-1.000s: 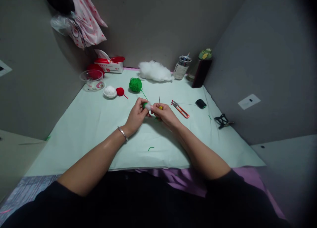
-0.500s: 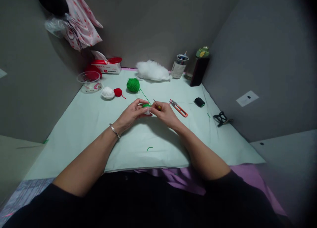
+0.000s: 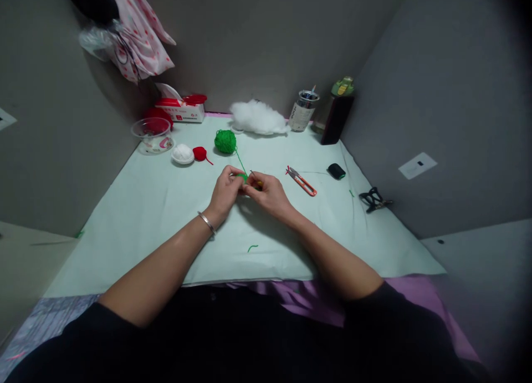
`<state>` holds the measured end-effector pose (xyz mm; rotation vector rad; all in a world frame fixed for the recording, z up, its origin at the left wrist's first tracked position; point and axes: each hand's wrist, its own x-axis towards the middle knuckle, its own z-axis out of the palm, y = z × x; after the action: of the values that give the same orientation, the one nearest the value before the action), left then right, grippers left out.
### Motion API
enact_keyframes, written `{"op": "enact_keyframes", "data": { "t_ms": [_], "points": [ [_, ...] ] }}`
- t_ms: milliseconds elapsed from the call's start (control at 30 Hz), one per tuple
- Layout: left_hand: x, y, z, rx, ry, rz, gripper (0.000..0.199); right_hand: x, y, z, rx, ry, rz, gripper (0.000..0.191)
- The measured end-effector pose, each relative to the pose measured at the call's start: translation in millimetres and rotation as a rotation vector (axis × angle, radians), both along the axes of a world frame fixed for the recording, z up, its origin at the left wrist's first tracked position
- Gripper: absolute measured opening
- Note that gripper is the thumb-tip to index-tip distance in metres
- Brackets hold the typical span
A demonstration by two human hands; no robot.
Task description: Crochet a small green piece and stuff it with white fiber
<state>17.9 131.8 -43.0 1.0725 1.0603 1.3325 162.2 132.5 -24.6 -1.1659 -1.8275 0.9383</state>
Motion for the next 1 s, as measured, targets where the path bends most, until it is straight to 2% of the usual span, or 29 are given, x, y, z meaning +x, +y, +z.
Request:
{"op": "enact_keyframes", "data": {
  "t_ms": [133,233,367,500,667,767,867,1000],
  "points": [
    [0.0,-6.0,7.7,-0.007,-0.069,-0.096,0.015,5.7,5.1,-2.3,-0.005,0.009,-0.070,0.027],
    [-2.2,-7.6,12.4,0.004,-0.095,-0.165,0.023,10.4,7.8,-1.9,-0.017,0.032,-0.094,0.029],
    [-5.8,-4.4,12.3,0.005,-0.094,-0.208,0.031,15.7,8.6,4.9,-0.044,0.054,-0.024,0.030],
    [-6.0,-0.3,6.7,0.009,-0.059,-0.147,0.025,14.0,0.8,11.9,-0.053,0.034,0.046,0.020],
    [-2.3,3.7,0.6,0.021,0.004,-0.013,0.022,0.2,-11.7,10.8,-0.058,0.022,0.011,0.014],
    [-0.4,3.8,-0.3,0.009,-0.008,0.018,0.020,-4.6,-10.0,8.1,-0.102,0.075,0.019,0.014],
    [-1.3,0.9,3.3,-0.027,-0.055,-0.034,0.017,-2.2,-4.3,6.5,-0.165,0.139,0.039,0.024],
    [-8.1,-3.2,16.2,-0.072,-0.136,-0.188,0.016,7.5,0.1,7.8,-0.219,0.210,0.045,0.041]
  ]
}}
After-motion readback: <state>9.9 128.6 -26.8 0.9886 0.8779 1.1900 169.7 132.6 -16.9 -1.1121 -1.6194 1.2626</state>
